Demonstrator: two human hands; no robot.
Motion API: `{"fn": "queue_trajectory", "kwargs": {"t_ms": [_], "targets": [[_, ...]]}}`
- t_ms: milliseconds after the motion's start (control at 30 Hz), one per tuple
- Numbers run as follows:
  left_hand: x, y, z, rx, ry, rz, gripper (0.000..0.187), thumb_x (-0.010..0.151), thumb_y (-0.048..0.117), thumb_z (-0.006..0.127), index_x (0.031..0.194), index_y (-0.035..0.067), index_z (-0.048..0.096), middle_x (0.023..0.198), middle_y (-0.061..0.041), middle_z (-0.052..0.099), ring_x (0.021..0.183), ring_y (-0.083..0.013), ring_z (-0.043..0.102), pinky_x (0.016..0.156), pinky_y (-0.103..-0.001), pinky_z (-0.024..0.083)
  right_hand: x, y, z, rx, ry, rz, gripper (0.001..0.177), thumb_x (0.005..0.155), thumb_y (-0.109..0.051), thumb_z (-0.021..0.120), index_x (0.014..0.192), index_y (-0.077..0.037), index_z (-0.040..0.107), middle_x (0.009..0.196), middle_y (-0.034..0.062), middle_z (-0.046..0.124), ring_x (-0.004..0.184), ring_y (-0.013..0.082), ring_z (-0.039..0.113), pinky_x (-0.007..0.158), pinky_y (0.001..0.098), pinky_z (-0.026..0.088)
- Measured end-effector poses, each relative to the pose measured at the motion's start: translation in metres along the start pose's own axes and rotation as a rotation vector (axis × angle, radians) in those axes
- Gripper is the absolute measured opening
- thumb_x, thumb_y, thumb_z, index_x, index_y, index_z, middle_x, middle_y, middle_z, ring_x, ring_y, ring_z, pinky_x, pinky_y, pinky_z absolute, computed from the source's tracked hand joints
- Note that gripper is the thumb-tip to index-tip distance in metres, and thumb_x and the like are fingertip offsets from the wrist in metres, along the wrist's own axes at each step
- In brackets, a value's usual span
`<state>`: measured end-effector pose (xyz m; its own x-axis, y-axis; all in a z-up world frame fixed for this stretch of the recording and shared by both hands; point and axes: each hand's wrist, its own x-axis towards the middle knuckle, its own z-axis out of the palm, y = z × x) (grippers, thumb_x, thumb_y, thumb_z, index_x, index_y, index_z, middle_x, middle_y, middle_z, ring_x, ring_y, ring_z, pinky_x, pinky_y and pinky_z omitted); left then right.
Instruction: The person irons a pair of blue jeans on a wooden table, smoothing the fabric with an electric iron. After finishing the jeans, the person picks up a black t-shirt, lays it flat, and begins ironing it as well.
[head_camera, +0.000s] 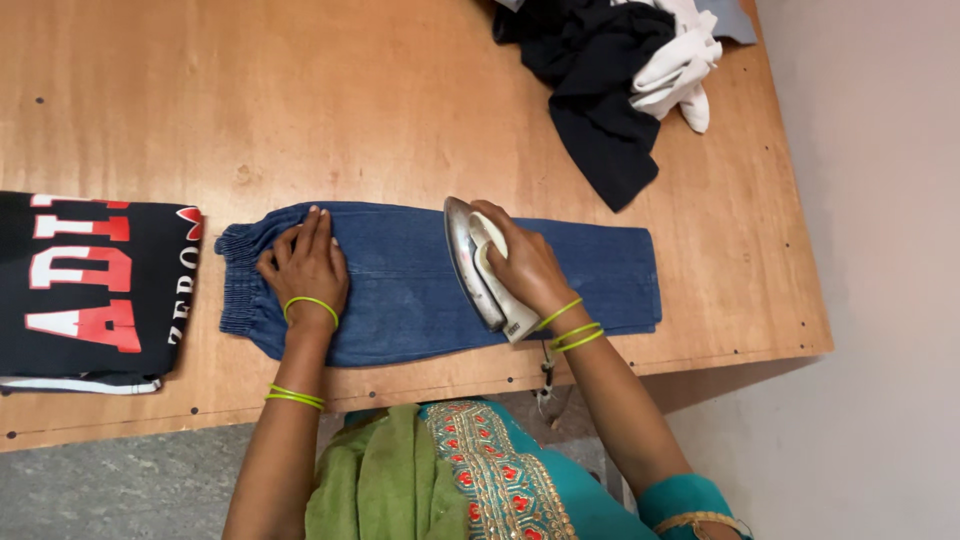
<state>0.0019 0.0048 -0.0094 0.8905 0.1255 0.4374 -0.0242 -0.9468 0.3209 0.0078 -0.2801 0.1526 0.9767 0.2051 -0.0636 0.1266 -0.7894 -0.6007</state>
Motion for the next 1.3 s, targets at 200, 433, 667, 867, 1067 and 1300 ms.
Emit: {"fn": "queue_trajectory", "kwargs": {"t_ms": [200, 433, 667, 867, 1067, 1300], "targets": [[-0.001, -0.001, -0.002, 0.018, -0.005, 0.022, 0.04, 0.104, 0.024, 0.058, 0.141, 0.014, 0.068, 0.151, 0.001, 0.062, 0.13, -0.0208, 0.053, 0.107, -0.049, 0.03, -0.029, 0.016, -0.007, 0.004, 0.019, 0.087, 0.063, 0.091, -0.014, 0.062, 0.149, -0.029, 0.045, 0.106, 0.0243, 0.073, 0.094, 0.0466, 0.071, 0.084, 0.0536, 0.055], [-0.001, -0.002, -0.003, 0.012, -0.002, 0.032, 0.04, 0.106, 0.024, 0.058, 0.142, 0.013, 0.069, 0.153, 0.0, 0.062, 0.131, -0.0212, 0.053, 0.109, -0.048, 0.03, -0.052, 0.057, -0.035, 0.033, 0.105, 0.251, 0.061, 0.092, -0.014, 0.062, 0.149, -0.03, 0.048, 0.122, 0.0227, 0.071, 0.108, 0.0435, 0.07, 0.095, 0.0471, 0.057], [-0.002, -0.002, -0.006, 0.013, -0.012, 0.033, 0.039, 0.107, 0.024, 0.057, 0.143, 0.013, 0.069, 0.153, 0.0, 0.062, 0.131, -0.0222, 0.053, 0.109, -0.047, 0.03, -0.057, 0.08, -0.052, -0.034, 0.197, 0.272, 0.061, 0.09, -0.012, 0.063, 0.147, -0.029, 0.048, 0.125, 0.0226, 0.069, 0.111, 0.046, 0.065, 0.096, 0.0497, 0.053], [-0.004, -0.004, -0.004, 0.02, -0.014, 0.033, 0.037, 0.107, 0.024, 0.057, 0.14, 0.013, 0.069, 0.153, 0.0, 0.062, 0.131, -0.0223, 0.053, 0.11, -0.047, 0.03, -0.076, 0.098, -0.079, 0.07, 0.202, 0.598, 0.059, 0.092, -0.012, 0.06, 0.147, -0.032, 0.051, 0.098, 0.0228, 0.075, 0.076, 0.0377, 0.077, 0.074, 0.0449, 0.062], [-0.003, -0.003, -0.005, 0.012, -0.01, 0.039, 0.038, 0.107, 0.024, 0.057, 0.142, 0.013, 0.069, 0.154, 0.0, 0.062, 0.131, -0.0225, 0.053, 0.11, -0.047, 0.03, -0.079, 0.115, -0.09, -0.009, 0.302, 0.409, 0.06, 0.092, -0.008, 0.064, 0.148, -0.026, 0.052, 0.093, 0.0213, 0.075, 0.069, 0.0257, 0.071, 0.065, 0.0396, 0.057], [0.002, 0.0, -0.004, 0.074, -0.025, 0.042, 0.044, 0.103, 0.026, 0.058, 0.145, 0.014, 0.067, 0.154, 0.0, 0.06, 0.129, -0.0238, 0.052, 0.107, -0.049, 0.029, -0.12, 0.086, -0.094, 0.163, 0.119, 0.579, 0.058, 0.096, -0.015, 0.062, 0.151, -0.029, 0.049, 0.084, 0.0196, 0.072, 0.053, 0.0187, 0.062, 0.053, 0.0389, 0.053]]}}
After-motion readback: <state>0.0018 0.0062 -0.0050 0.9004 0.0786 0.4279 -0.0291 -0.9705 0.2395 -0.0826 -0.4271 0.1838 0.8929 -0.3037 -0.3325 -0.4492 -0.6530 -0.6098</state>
